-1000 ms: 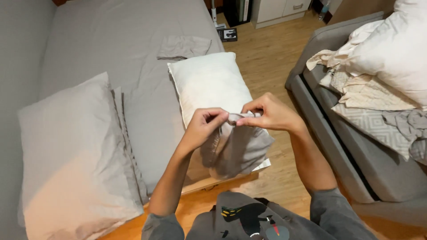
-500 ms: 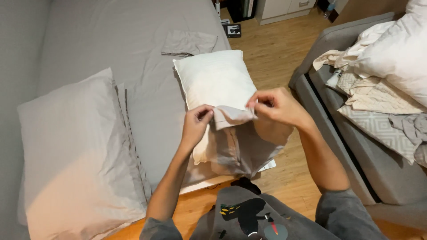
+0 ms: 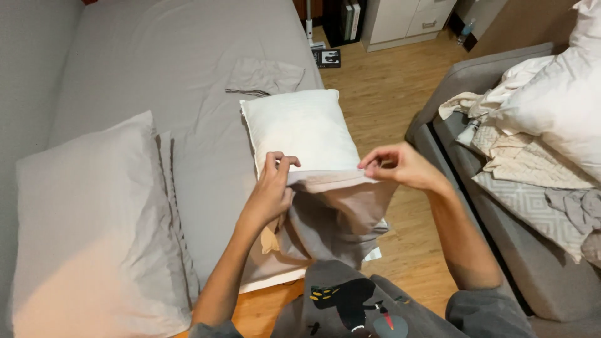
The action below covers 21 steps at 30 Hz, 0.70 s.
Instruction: The person inserts a white pillow into a light-colored pillowcase. They align the corners, pull the fabric over the pillow, and smooth the surface to ensure a neat fit.
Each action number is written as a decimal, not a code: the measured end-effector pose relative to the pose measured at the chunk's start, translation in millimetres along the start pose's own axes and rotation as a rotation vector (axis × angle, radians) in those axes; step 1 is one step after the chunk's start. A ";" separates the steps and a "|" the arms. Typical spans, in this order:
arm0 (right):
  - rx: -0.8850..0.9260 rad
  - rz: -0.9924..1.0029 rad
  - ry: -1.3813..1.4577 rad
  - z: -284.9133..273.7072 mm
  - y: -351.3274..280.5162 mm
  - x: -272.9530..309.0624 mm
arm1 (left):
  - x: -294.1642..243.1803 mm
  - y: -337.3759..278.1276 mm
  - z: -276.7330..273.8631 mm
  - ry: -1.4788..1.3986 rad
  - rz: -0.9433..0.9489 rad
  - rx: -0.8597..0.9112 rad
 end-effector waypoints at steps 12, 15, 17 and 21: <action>-0.093 0.136 -0.139 -33.8 72.9 -160.9 | 217.3 1.1 161.3 0.246 -0.868 0.444; -0.163 0.087 -0.146 -42.9 85.1 -144.2 | 387.6 25.2 294.3 -0.142 -0.623 0.174; -0.312 -0.137 -0.146 -65.4 119.2 -129.7 | 248.6 34.6 165.6 -0.432 -0.667 -0.077; -0.753 -0.947 -0.154 -25.0 42.0 88.2 | 42.0 81.7 -28.6 -0.395 0.062 -0.583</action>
Point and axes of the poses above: each hand's wrist, its own y-axis towards the middle knuckle, its own z-axis out of the palm, x = y × z, the point moved 5 cm from there along y, towards the middle knuckle, and after that the axes turned 9 degrees about y, right-handed, at the moved point
